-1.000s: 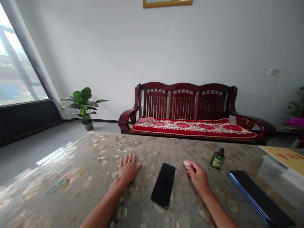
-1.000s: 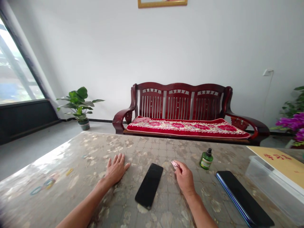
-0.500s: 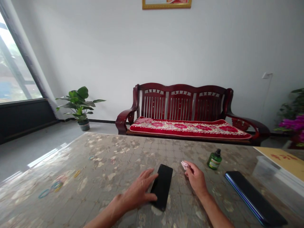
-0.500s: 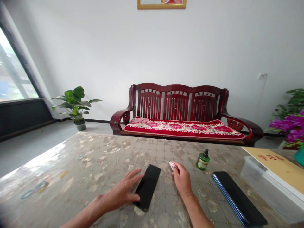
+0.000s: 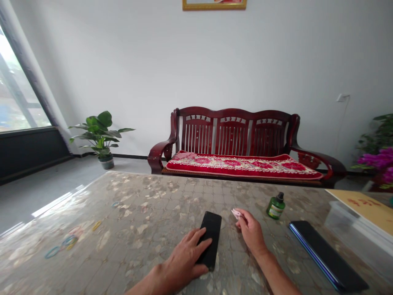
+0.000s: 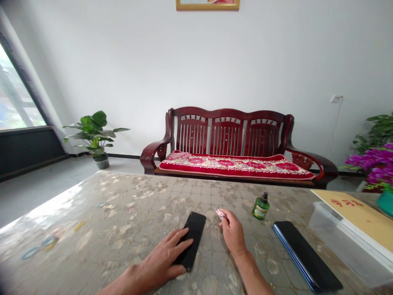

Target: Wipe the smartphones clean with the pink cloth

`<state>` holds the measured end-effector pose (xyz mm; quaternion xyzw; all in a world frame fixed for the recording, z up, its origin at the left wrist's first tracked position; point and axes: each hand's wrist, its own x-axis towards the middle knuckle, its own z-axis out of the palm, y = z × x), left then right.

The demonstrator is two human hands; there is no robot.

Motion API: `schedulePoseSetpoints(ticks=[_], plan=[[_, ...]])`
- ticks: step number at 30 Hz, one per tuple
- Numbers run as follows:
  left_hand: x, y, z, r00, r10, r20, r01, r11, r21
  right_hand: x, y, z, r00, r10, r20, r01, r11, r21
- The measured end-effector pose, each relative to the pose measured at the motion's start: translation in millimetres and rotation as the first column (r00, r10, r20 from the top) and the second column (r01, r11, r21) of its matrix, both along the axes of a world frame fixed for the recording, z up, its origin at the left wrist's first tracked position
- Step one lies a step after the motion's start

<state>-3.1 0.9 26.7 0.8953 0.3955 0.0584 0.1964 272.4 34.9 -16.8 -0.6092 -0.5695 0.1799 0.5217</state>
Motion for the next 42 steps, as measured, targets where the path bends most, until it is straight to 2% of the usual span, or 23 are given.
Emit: schedulePoseSetpoints(ticks=[4,10,14,19,22,25,29,34,38,42], plan=[[11.8,-4.5,0.2,0.998,0.061,-0.022,-0.061,0.998,0.016,2.4,2.6,-4.5,0.999,0.023,0.025,-0.024,0.999,0.031],[29.2,4.6,-8.4,0.992,0.121,-0.019,-0.120,0.990,0.068,2.2,3.6,-4.5,0.985,0.064,0.159,-0.084,0.989,0.124],[31.3,8.3,-14.3,0.993,0.117,0.019,-0.118,0.988,0.097,2.1,0.5,-5.0,0.977,0.068,0.202,-0.088,0.992,0.093],[26.4,5.3,-19.5,0.992,0.050,0.112,-0.065,0.989,0.135,-3.7,-0.4,-4.3,0.973,0.104,0.205,-0.116,0.992,0.044],[23.2,4.2,-22.9,0.981,0.028,0.193,-0.057,0.988,0.144,-17.7,5.4,4.5,0.962,0.140,0.233,-0.155,0.987,0.045],[20.8,4.5,-27.5,0.979,0.012,0.203,-0.041,0.989,0.140,-35.8,16.7,17.7,0.944,0.150,0.295,-0.181,0.980,0.082],[18.9,6.3,-33.6,0.977,-0.003,0.212,-0.029,0.989,0.147,-54.2,33.6,27.7,0.873,0.099,0.478,-0.145,0.988,0.060],[17.8,7.1,-37.4,0.974,-0.021,0.226,-0.015,0.987,0.157,-60.5,41.3,20.8,0.720,0.121,0.684,-0.123,0.991,-0.046],[18.2,6.9,-36.3,0.973,-0.036,0.230,-0.002,0.987,0.162,-61.0,33.8,19.9,0.631,0.174,0.756,-0.147,0.984,-0.103],[19.2,8.1,-34.2,0.986,-0.042,0.159,0.017,0.988,0.152,-65.6,15.4,21.5,0.561,0.166,0.811,-0.126,0.985,-0.114]])
